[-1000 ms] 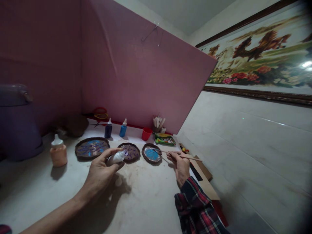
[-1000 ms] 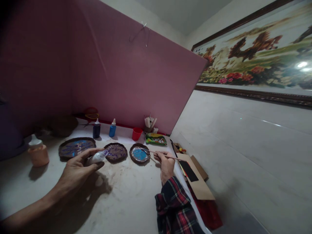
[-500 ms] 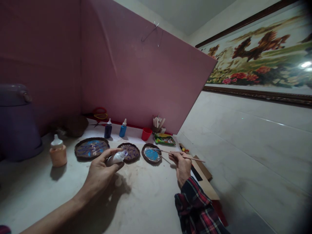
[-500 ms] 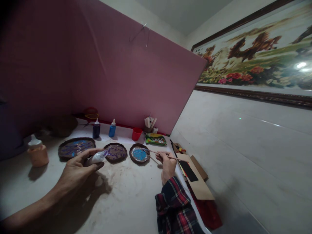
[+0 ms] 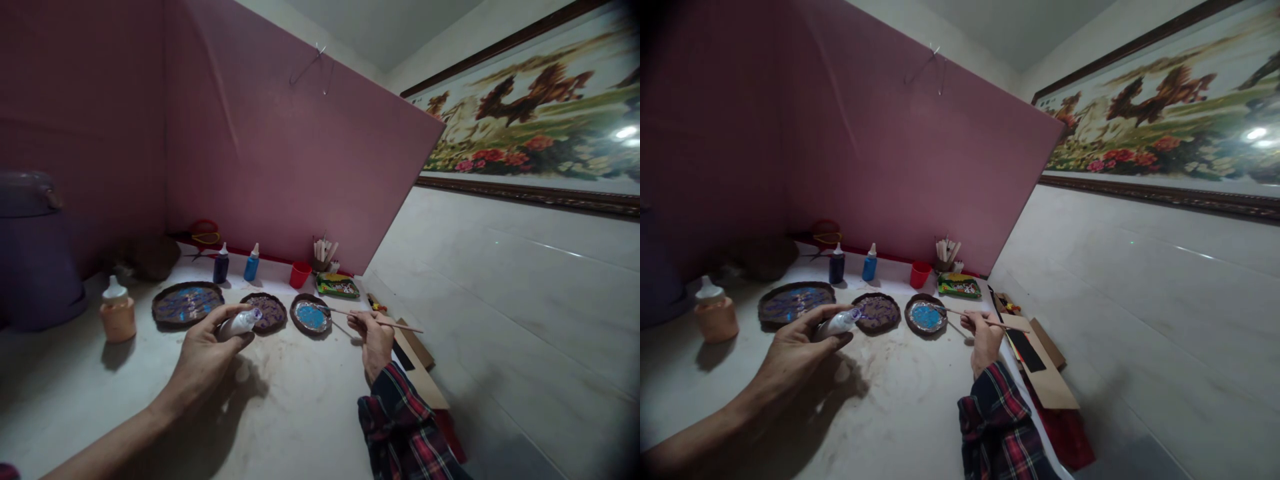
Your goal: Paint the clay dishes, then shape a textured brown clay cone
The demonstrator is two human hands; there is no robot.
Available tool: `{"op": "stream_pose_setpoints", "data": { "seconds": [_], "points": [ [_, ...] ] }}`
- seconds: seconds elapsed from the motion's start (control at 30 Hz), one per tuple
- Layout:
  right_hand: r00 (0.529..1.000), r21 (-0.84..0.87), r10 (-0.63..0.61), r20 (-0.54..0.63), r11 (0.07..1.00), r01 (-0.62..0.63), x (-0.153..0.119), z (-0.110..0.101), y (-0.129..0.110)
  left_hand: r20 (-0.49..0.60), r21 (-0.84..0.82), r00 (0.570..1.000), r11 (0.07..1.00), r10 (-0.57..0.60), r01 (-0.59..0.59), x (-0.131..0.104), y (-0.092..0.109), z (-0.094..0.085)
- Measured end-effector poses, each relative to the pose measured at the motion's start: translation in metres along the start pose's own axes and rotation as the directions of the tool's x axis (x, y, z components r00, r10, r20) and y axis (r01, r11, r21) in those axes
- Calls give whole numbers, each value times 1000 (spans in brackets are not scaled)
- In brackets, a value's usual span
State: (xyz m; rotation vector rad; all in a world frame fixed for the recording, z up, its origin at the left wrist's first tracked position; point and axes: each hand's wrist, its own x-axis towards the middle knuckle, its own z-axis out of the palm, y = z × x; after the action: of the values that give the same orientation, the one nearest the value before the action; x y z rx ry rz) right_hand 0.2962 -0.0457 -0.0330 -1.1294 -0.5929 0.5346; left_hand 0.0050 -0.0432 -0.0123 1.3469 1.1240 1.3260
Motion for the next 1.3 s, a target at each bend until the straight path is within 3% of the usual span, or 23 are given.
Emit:
{"op": "stream_pose_setpoints", "data": {
  "seconds": [0.33, 0.63, 1.3],
  "points": [
    [1000, -12, -16, 4, 1000, 16, 0, -1, 0, 20, 6, 999, 1000, -31, 31, 1, 0, -1],
    [990, -121, 10, 142, 993, 7, -7, 1, 0, 16, 6, 1000, 1000, -23, 23, 1, -1, -1],
    [988, -228, 49, 149, 974, -14, -8, -1, 0, 30, 17, 999, 999, -30, 29, 2, -2, -2]
  ]
}}
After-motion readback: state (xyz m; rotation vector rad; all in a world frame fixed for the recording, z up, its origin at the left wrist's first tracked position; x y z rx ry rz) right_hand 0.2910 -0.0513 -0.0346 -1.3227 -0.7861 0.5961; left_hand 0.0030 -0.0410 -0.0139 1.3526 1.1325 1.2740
